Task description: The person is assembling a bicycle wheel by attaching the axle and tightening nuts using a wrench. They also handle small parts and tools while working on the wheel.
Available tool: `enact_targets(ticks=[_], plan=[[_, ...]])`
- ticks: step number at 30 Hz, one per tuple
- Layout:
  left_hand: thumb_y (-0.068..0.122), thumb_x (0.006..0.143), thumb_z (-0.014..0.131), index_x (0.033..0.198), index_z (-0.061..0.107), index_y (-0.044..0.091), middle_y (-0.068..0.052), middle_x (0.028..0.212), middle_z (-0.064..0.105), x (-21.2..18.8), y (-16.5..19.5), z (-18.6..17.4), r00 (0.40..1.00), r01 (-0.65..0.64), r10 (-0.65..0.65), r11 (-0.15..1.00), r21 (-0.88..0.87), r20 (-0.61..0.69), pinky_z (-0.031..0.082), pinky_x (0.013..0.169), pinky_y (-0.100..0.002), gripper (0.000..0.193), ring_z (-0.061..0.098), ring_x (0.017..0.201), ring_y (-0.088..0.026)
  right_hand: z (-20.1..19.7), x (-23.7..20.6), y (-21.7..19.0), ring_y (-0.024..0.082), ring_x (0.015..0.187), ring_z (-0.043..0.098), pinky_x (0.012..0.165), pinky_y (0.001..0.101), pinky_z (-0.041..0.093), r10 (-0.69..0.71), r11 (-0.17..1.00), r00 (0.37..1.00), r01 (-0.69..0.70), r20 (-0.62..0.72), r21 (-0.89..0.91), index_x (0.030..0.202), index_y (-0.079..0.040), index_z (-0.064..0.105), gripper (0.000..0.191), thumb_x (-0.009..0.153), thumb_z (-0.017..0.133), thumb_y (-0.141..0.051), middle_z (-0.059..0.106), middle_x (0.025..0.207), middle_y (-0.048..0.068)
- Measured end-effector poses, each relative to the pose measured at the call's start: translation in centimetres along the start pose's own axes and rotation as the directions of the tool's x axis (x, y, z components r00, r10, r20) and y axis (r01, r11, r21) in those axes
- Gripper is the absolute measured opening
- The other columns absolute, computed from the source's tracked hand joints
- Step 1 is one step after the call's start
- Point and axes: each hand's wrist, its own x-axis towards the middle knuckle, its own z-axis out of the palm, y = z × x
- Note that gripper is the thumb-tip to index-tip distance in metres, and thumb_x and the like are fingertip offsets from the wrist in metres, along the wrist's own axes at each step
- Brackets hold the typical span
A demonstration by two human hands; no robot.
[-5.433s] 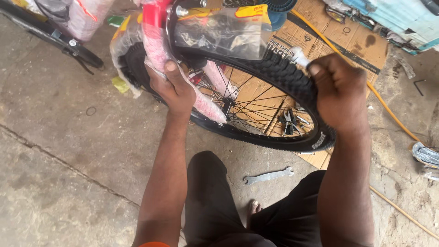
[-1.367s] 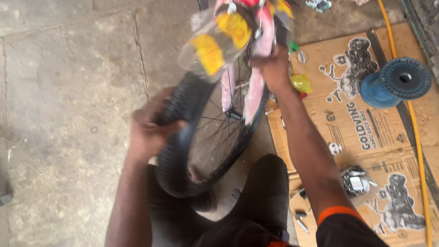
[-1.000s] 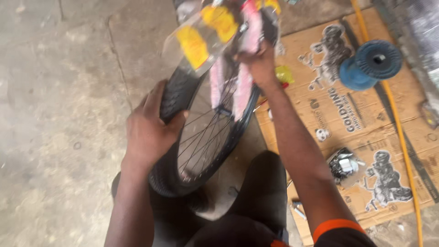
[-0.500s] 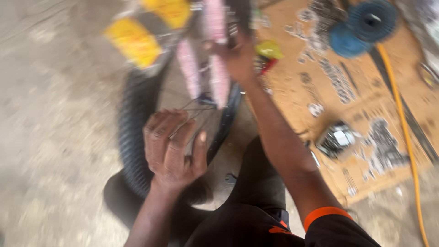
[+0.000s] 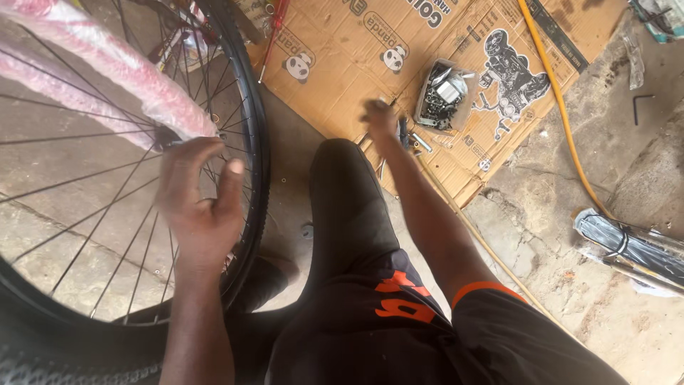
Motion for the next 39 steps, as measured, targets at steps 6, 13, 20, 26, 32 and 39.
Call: enact_targets(ticks=[6,13,20,26,32,39], plan=[[-0.003,0.097,0.075,0.118,0.064,0.001,-0.014,0.119,0.069,0.6,-0.8,2.3,0.996,0.067,-0.062,0.995,-0.068,0.069,0.056,0.094,-0.038,0.024,0.07,0.112,-0.031,-8.3,2.8,2.2,0.023,0.065,0.068,0.052,0.0364,0.049,-0.353,0.916,0.899,0.274,-0.261,-0.295,0.099,-0.012,0.083,0.022,0.086,0.065,-0.012,0.079,0.085,0.012],[-0.004,0.096,0.076,0.117,0.065,0.001,-0.014,0.118,0.069,1.2,-1.5,3.6,0.99,0.088,-0.075,0.991,-0.104,0.117,0.055,0.096,-0.04,0.024,0.069,0.111,-0.032,-6.8,1.2,1.4,0.034,0.081,0.073,0.072,0.0457,0.06,-0.374,0.326,0.925,0.197,0.065,-0.924,0.11,-0.01,0.072,0.029,0.092,0.072,-0.033,0.074,0.093,0.019],[-0.003,0.093,0.076,0.115,0.066,0.001,-0.015,0.112,0.07,0.6,-1.6,4.1,0.989,0.098,-0.089,0.992,-0.081,0.118,0.055,0.091,-0.04,0.025,0.07,0.105,-0.031,-4.0,-0.2,3.6,0.025,0.08,0.074,0.101,0.0648,0.05,-0.494,-0.406,0.64,0.429,0.588,-0.807,0.112,-0.012,0.07,0.03,0.084,0.065,-0.019,0.069,0.109,0.012],[0.0,0.093,0.075,0.114,0.067,0.001,-0.013,0.105,0.071,-1.2,-1.8,6.4,0.968,0.225,-0.194,0.953,-0.205,0.162,0.058,0.082,-0.035,0.022,0.074,0.095,-0.025,-4.0,0.7,3.2,0.033,0.1,0.071,0.087,0.0493,0.057,-0.328,0.185,0.91,0.323,0.252,-0.928,0.116,-0.014,0.068,0.021,0.1,0.066,-0.027,0.072,0.109,0.015],[0.001,0.093,0.074,0.112,0.067,0.001,-0.014,0.104,0.072,-3.3,-1.8,8.0,0.945,0.294,-0.241,0.922,-0.252,0.223,0.06,0.081,-0.033,0.02,0.075,0.093,-0.024,-3.6,0.0,4.3,0.037,0.102,0.07,0.085,0.0499,0.056,-0.299,0.129,0.892,0.39,0.339,-0.912,0.111,-0.02,0.07,0.025,0.086,0.067,-0.019,0.07,0.111,0.016],[0.001,0.093,0.074,0.112,0.067,0.0,-0.013,0.104,0.072,-4.3,-2.3,5.9,0.929,0.336,-0.283,0.914,-0.228,0.237,0.059,0.077,-0.031,0.02,0.074,0.089,-0.021,-3.4,0.5,5.1,0.039,0.102,0.068,0.086,0.0505,0.054,-0.24,0.3,0.961,0.204,0.134,-0.932,0.111,-0.014,0.068,0.027,0.095,0.065,-0.036,0.071,0.109,0.02]])
